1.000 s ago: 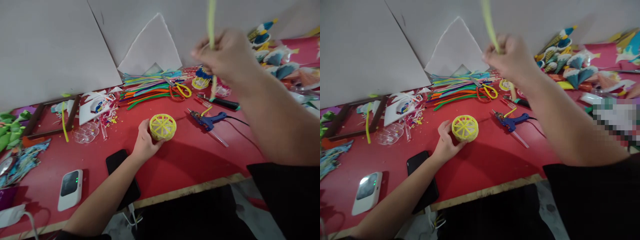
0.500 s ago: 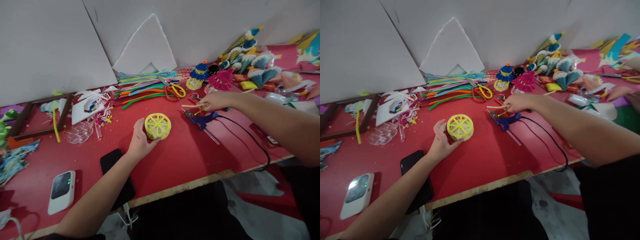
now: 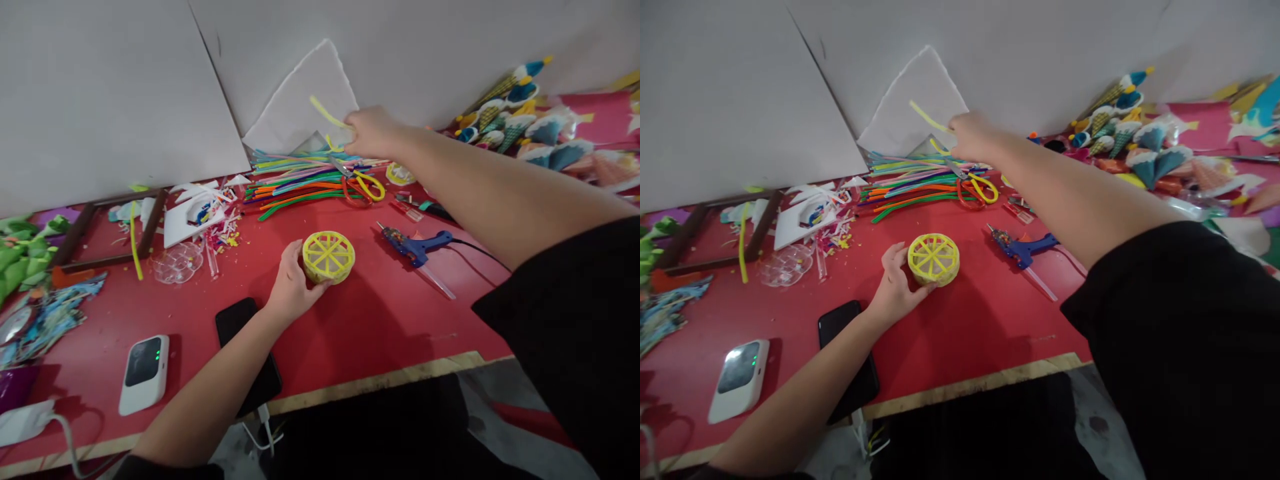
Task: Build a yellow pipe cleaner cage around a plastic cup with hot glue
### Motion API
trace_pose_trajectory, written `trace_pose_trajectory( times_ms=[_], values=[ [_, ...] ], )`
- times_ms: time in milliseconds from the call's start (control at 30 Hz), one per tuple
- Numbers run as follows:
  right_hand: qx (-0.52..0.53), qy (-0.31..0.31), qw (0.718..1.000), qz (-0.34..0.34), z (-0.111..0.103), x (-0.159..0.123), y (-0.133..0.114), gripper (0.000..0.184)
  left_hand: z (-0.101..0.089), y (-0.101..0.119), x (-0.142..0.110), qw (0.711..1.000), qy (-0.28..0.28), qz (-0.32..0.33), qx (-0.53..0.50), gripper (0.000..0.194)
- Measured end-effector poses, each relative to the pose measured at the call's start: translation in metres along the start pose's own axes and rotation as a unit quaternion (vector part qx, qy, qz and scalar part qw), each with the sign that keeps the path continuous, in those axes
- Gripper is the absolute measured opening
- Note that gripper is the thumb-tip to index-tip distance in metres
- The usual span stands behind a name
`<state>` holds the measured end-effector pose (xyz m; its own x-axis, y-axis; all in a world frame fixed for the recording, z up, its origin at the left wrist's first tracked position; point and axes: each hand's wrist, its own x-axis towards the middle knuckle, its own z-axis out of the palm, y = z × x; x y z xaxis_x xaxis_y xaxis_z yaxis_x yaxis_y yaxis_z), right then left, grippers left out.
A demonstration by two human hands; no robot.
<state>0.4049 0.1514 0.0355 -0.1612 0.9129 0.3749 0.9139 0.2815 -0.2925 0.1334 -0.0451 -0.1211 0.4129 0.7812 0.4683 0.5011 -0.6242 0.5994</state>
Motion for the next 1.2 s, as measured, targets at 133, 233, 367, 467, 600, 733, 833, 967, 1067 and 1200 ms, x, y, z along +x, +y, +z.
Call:
trace_pose_trajectory(
  times_ms=[133, 233, 367, 467, 600, 733, 833, 967, 1067, 1200],
  values=[
    [-0.008, -0.044, 0.998, -0.034, 0.005, -0.009, -0.034, 0.051, -0.001, 0.003, 0.001, 1.000, -0.006, -0.004, -0.014, 0.096],
    [-0.008, -0.061, 0.995, -0.081, -0.002, -0.043, -0.052, 0.028, -0.002, 0.006, 0.001, 1.000, -0.011, -0.007, -0.028, 0.090],
    [-0.005, -0.062, 0.981, -0.185, -0.023, -0.114, -0.065, 0.027, -0.005, 0.010, 0.000, 0.998, -0.022, -0.011, -0.052, 0.083],
    [0.051, -0.066, 0.980, -0.183, -0.036, -0.167, -0.071, 0.027, -0.008, 0.011, 0.000, 0.998, -0.027, -0.016, -0.062, 0.078],
    [0.115, -0.088, 0.984, -0.100, -0.033, -0.218, -0.073, 0.022, -0.015, 0.019, 0.004, 0.993, -0.018, -0.050, -0.103, 0.083],
    [0.144, -0.084, 0.985, -0.047, -0.016, -0.242, -0.071, 0.020, -0.028, 0.042, 0.010, 0.964, 0.036, -0.202, -0.167, 0.056],
    [0.163, -0.061, 0.982, -0.076, -0.007, -0.246, -0.071, 0.020, -0.036, 0.060, 0.015, 0.934, 0.016, -0.291, -0.206, 0.012],
    [0.183, -0.035, 0.974, -0.133, 0.002, -0.241, -0.072, 0.019, -0.041, 0.073, 0.020, 0.876, -0.066, -0.386, -0.283, 0.038],
    [0.214, -0.021, 0.965, -0.153, 0.008, -0.237, -0.072, 0.019, -0.043, 0.074, 0.025, 0.812, -0.146, -0.453, -0.338, 0.038],
    [0.235, -0.020, 0.962, -0.141, 0.013, -0.236, -0.071, 0.015, -0.043, 0.073, 0.028, 0.760, -0.176, -0.501, -0.374, 0.027]
  ],
)
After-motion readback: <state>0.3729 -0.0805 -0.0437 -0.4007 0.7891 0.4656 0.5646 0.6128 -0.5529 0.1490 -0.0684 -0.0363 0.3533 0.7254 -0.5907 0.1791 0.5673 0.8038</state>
